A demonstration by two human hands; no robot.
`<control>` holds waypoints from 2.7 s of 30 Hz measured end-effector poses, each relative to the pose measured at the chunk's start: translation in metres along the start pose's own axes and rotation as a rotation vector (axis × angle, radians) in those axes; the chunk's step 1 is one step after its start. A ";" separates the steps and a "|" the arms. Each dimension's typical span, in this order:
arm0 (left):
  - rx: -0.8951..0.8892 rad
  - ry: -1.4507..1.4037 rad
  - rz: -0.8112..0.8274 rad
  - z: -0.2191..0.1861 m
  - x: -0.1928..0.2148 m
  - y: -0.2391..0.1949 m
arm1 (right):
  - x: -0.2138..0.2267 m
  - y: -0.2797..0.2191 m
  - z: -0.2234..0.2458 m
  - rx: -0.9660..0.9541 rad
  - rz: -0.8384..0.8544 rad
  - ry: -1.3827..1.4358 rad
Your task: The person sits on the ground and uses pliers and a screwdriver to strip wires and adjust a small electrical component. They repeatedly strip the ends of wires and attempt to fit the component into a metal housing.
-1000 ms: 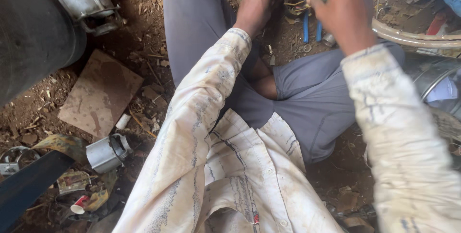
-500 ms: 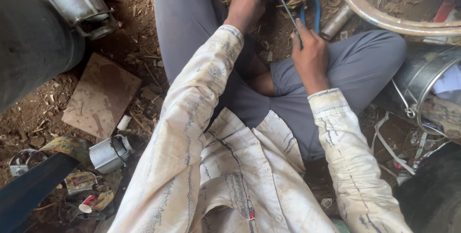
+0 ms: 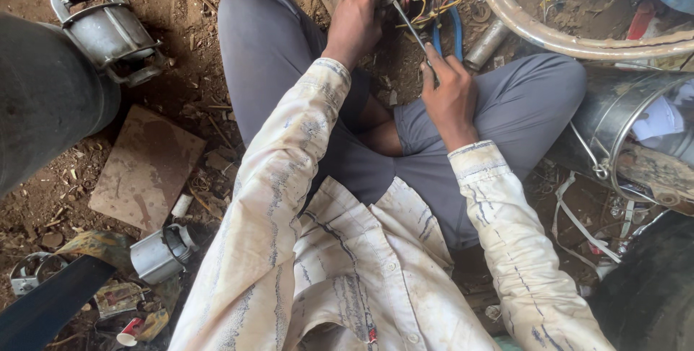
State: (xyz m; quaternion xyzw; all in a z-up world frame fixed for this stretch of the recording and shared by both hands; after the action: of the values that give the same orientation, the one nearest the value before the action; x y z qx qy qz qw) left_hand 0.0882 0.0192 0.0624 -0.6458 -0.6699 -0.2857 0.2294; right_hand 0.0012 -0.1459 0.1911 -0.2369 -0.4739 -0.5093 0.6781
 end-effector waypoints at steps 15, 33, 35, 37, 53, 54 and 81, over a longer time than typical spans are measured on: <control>0.009 -0.016 0.029 -0.008 0.010 -0.001 | -0.010 0.001 -0.011 -0.074 -0.037 0.105; 0.072 -0.022 0.049 -0.017 0.019 0.000 | -0.038 -0.009 -0.045 -0.250 -0.117 0.381; 0.074 -0.016 0.045 -0.017 0.019 0.000 | -0.040 -0.009 -0.044 -0.170 -0.192 0.509; 0.077 -0.005 0.041 -0.016 0.020 -0.001 | -0.076 -0.029 -0.076 -0.629 -0.076 0.785; 0.157 0.152 -0.004 -0.015 0.029 -0.008 | -0.041 -0.020 -0.050 -0.402 -0.150 0.570; 0.169 0.142 -0.003 -0.014 0.029 -0.004 | -0.039 -0.016 -0.049 -0.390 -0.155 0.538; 0.117 0.054 -0.031 -0.001 0.027 -0.009 | -0.004 0.001 0.008 -0.079 -0.128 0.186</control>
State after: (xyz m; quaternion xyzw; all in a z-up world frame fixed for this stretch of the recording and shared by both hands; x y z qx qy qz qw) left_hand 0.0774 0.0386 0.0810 -0.6128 -0.6888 -0.2672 0.2803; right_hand -0.0016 -0.1373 0.1912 -0.1845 -0.4027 -0.5899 0.6751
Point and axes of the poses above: each hand's wrist, its own y-axis towards the middle knuckle, its own x-axis out of the back of the hand, z = x × y, the point moved 10 cm from there along y, towards the middle knuckle, and after that the axes turned 6 degrees about x, right-handed, at the moved point
